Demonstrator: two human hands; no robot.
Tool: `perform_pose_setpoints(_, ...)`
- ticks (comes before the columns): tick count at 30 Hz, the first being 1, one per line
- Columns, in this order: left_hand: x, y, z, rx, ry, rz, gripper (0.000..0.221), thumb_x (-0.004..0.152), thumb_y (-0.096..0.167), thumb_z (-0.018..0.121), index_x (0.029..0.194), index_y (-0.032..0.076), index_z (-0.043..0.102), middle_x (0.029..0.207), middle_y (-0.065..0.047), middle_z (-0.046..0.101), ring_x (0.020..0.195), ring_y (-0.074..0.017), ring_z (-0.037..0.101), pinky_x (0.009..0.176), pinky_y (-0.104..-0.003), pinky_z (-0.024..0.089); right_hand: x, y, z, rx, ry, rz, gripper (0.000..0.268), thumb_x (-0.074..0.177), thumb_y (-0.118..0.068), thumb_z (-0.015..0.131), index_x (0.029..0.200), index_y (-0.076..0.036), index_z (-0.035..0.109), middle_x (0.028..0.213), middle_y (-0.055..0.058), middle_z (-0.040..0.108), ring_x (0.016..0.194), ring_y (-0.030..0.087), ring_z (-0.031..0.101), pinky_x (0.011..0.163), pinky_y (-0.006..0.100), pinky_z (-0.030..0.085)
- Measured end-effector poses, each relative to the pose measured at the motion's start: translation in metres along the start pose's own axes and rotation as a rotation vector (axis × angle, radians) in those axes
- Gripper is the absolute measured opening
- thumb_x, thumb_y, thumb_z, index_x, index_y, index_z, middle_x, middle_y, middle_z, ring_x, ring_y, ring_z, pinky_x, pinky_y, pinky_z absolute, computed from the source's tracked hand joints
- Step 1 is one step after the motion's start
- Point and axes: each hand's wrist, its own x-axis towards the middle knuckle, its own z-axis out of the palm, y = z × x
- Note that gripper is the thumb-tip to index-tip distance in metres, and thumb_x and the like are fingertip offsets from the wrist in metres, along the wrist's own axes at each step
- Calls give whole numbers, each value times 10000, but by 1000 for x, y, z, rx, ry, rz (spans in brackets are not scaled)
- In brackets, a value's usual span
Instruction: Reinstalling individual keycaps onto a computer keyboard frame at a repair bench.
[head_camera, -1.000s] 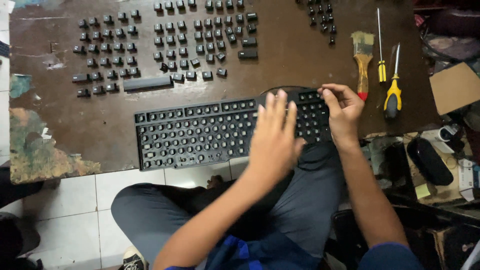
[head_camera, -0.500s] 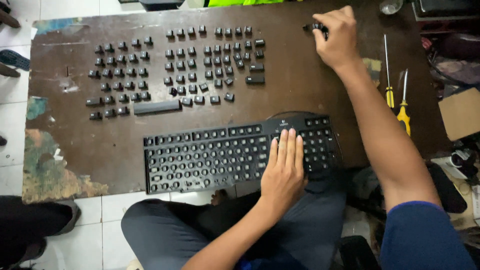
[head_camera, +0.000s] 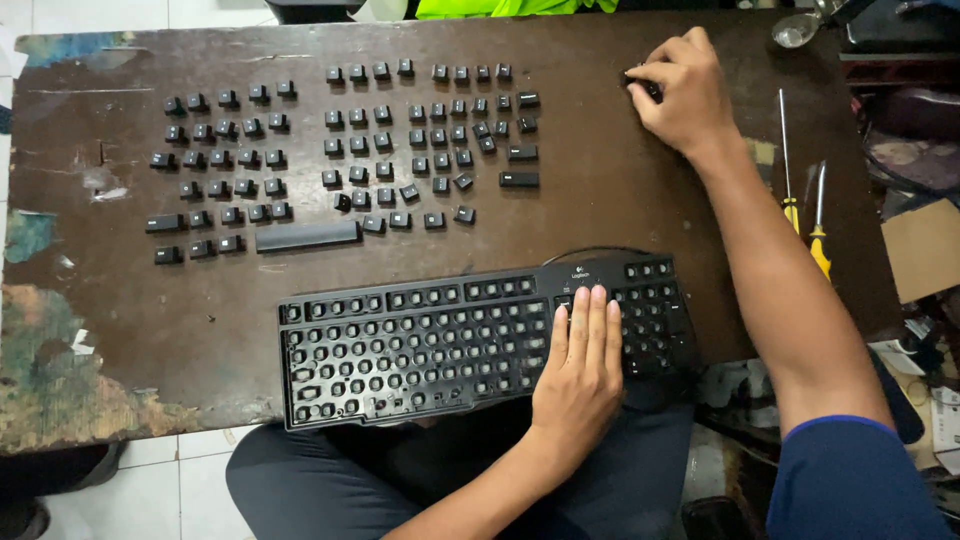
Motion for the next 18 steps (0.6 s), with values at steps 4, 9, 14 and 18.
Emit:
perform_pose_setpoints(4,0,0,0,13,-8,0,507,1127,109,314,1545,-33,562,1607,-264,544,1515,-408,528,1271,-519,441,5,14,-7,35,72,66,154,971,-10,895,1110,-69,923,988,126,742,927,298,585,738,398,477)
perform_pose_setpoints(9,-1,2,3,1,-26,-3,529,1109,119,311,1555,-34,551,1620,-272,526,1527,-423,506,1274,-527,427,14,25,-16,84,-64,65,313,962,0,817,1255,-67,906,1131,128,839,1037,315,655,922,408,525)
perform_pose_setpoints(14,1,0,0,7,-33,-1,526,1117,138,310,1546,-23,565,1614,-254,539,1522,-402,518,1270,-510,431,23,28,0,102,-272,35,386,903,-49,880,1284,-108,877,1221,101,834,1110,321,623,993,426,480)
perform_pose_setpoints(18,4,-2,-6,2,-39,6,528,1113,125,301,1540,-37,565,1601,-251,556,1513,-399,532,1261,-511,441,31,15,-3,97,-387,88,315,974,-52,820,1286,-71,862,1224,129,826,1108,325,747,899,437,565)
